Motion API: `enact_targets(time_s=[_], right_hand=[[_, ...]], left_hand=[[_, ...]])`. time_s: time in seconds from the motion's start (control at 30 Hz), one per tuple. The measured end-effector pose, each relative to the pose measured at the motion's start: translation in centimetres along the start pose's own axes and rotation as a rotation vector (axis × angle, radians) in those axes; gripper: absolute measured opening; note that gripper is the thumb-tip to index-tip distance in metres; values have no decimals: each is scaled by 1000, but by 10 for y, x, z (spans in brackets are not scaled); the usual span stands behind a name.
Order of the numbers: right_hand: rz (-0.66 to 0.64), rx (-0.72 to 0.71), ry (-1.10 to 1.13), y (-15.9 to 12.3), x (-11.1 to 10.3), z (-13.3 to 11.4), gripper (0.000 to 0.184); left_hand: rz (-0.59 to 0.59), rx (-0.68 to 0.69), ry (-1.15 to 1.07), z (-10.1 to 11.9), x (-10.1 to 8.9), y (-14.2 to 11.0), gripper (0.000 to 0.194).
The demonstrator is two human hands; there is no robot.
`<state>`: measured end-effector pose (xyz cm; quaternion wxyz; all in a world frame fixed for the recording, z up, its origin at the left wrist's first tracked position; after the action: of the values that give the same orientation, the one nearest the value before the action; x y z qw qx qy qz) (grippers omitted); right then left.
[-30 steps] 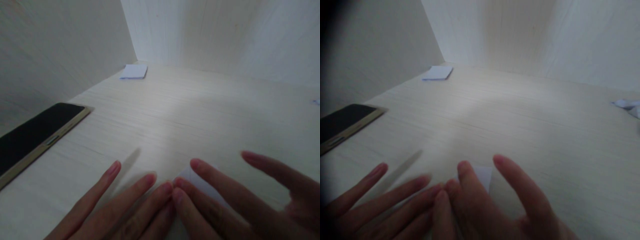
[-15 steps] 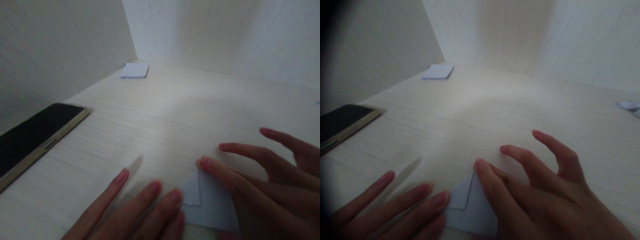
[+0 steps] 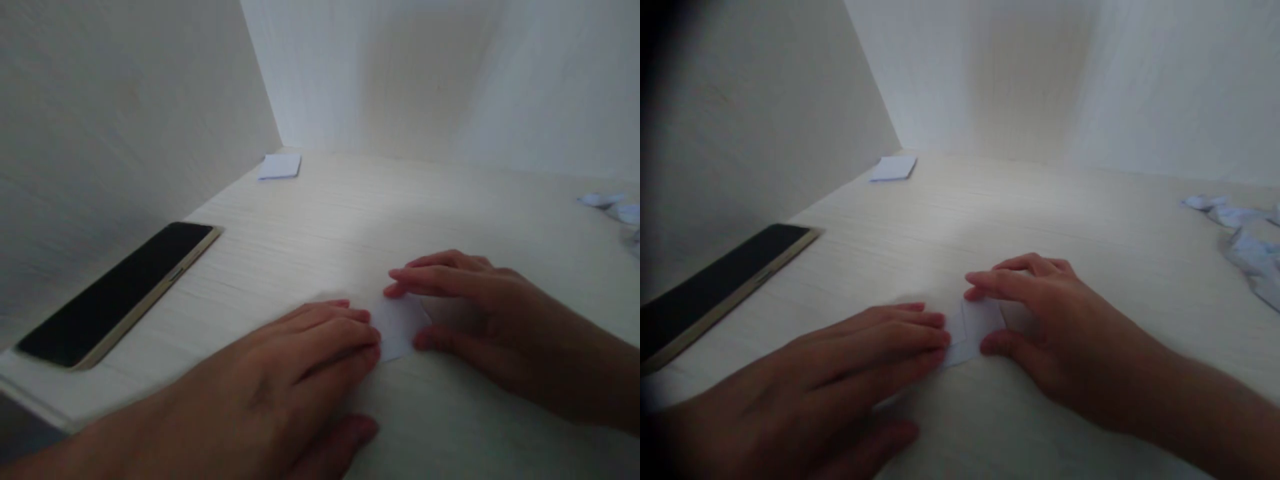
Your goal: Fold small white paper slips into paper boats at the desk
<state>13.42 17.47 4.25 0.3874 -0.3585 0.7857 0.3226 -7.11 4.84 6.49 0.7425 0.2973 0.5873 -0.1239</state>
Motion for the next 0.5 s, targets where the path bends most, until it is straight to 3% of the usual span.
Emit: enact_targets(time_s=[0.13, 0.33, 0.5], right_hand=[[-52, 28, 127, 2, -14, 9, 43], [173, 202, 37, 5, -26, 13, 33], [79, 280, 146, 11, -20, 9, 28]], left_hand=[[-26, 59, -41, 7, 1, 12, 36], [-90, 43, -56, 19, 12, 23, 47], [-42, 47, -62, 26, 30, 26, 45]])
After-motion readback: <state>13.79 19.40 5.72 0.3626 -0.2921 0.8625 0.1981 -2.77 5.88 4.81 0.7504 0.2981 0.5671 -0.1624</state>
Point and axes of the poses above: each hand's wrist, its own y-axis towards the middle knuckle, its own x-axis out of the palm, z = x × y, the point moved 3 cm from there along y, towards the middle knuckle, and after that the axes turned 3 degrees about y, right-handed, at the moved point
